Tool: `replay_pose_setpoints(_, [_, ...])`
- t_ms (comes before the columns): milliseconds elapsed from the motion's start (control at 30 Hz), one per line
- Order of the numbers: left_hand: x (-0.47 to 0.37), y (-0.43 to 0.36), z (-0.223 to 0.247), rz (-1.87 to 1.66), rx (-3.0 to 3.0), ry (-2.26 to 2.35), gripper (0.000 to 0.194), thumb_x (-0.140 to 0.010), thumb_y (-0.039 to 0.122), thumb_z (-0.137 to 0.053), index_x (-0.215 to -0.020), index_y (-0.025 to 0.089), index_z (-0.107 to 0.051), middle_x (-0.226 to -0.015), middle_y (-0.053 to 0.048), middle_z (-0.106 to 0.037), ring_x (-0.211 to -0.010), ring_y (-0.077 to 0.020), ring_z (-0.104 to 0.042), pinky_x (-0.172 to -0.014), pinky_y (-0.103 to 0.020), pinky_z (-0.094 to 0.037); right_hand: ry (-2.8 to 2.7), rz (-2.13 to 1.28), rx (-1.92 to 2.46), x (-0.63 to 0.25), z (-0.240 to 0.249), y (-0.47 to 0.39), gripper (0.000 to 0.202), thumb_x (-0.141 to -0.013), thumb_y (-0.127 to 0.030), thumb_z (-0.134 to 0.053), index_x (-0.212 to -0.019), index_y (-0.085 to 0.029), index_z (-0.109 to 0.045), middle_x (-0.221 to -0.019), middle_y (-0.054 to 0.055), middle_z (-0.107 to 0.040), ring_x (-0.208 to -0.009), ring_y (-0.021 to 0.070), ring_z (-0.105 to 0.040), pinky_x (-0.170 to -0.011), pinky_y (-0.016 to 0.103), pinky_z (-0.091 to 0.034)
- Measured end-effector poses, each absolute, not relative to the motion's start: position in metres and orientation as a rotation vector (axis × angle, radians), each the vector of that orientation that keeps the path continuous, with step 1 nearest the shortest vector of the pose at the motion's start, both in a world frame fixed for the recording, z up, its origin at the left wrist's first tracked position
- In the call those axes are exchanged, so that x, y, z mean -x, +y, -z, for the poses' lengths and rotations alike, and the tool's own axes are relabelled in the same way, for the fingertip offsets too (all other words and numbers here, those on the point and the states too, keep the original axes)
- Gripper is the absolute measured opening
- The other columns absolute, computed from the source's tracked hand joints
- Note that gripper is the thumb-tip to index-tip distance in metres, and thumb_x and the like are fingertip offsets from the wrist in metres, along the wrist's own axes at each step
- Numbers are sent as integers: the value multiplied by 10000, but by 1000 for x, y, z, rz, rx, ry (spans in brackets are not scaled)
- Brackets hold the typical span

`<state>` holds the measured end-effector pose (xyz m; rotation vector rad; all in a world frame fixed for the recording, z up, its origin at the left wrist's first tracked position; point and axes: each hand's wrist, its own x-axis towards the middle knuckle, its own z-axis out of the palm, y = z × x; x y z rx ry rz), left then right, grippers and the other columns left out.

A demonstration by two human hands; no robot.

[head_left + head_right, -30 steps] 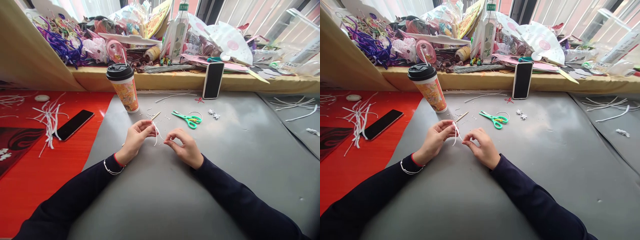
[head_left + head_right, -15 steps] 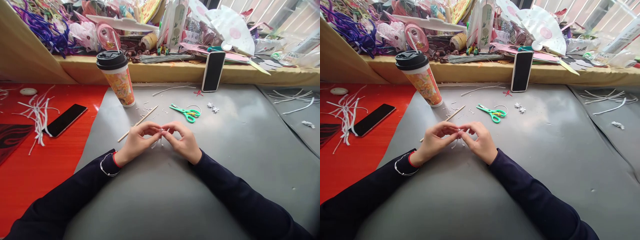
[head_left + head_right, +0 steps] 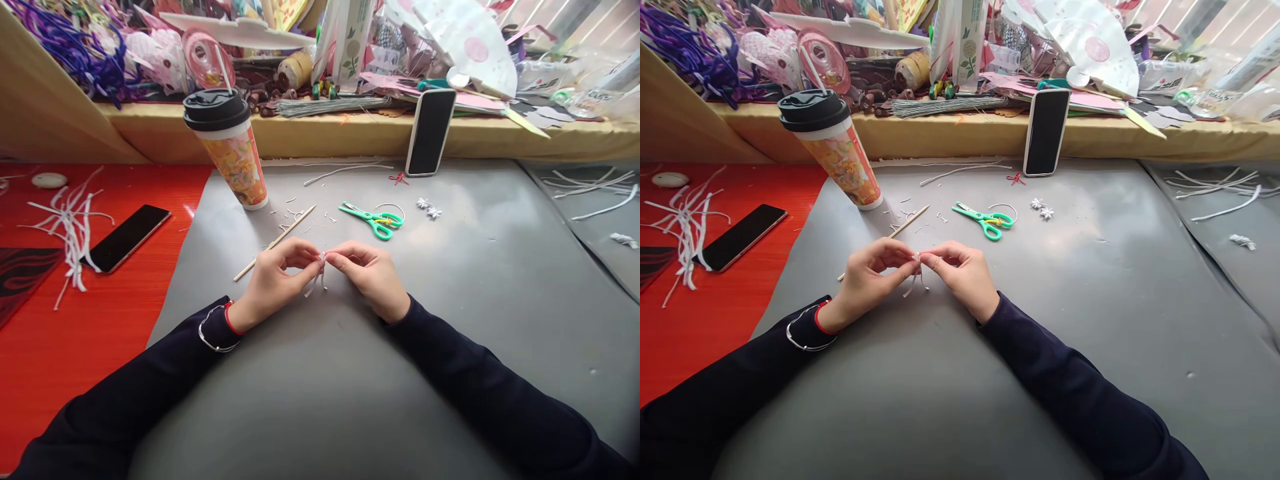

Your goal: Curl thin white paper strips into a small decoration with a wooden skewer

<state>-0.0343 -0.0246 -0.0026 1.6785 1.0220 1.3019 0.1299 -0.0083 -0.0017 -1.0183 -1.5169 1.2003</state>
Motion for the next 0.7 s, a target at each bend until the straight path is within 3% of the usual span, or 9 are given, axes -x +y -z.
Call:
replay_pose_setpoints(167, [34, -23, 0, -1278, -1581, 986, 135, -753, 197, -637, -833, 140, -545, -766, -30, -623, -716, -148, -654, -707, -297, -556, -1409, -1308, 1060, -129, -1, -11, 184, -742, -353, -646, -796, -181, -682, -816, 16, -677, -771, 114, -600, -716, 239, -472])
replay_pose_setpoints(333, [38, -17, -2, -1322, -1386, 984, 170, -754, 211, -637, -851, 154, -509, -738, -11, -612, -671, -136, -643, -676, -296, -550, -1605, -1263, 1112, -131, -3, -13, 332, -728, -395, -648, -986, -187, -632, -867, 24, -662, -717, 113, -593, -649, 247, -480])
replay_pose_setpoints(533, [43, -10, -1, -1377, -1221, 988, 189, -749, 221, -622, -801, 165, -449, -729, 9, -581, -694, -145, -646, -704, -328, -542, -1631, -1244, 1124, -131, 0, -11, 205, -746, -324, -628, -867, -163, -664, -778, 23, -670, -668, 105, -595, -651, 247, -486])
replay_pose_setpoints(700, [43, -12, -1, -1348, -1360, 995, 212, -732, 170, -594, -853, 190, -422, -752, 28, -532, -652, -111, -615, -671, -272, -511, -1511, -1301, 1070, -136, -5, -6, 239, -732, -320, -642, -905, -155, -665, -737, 18, -665, -624, 93, -576, -644, 263, -492])
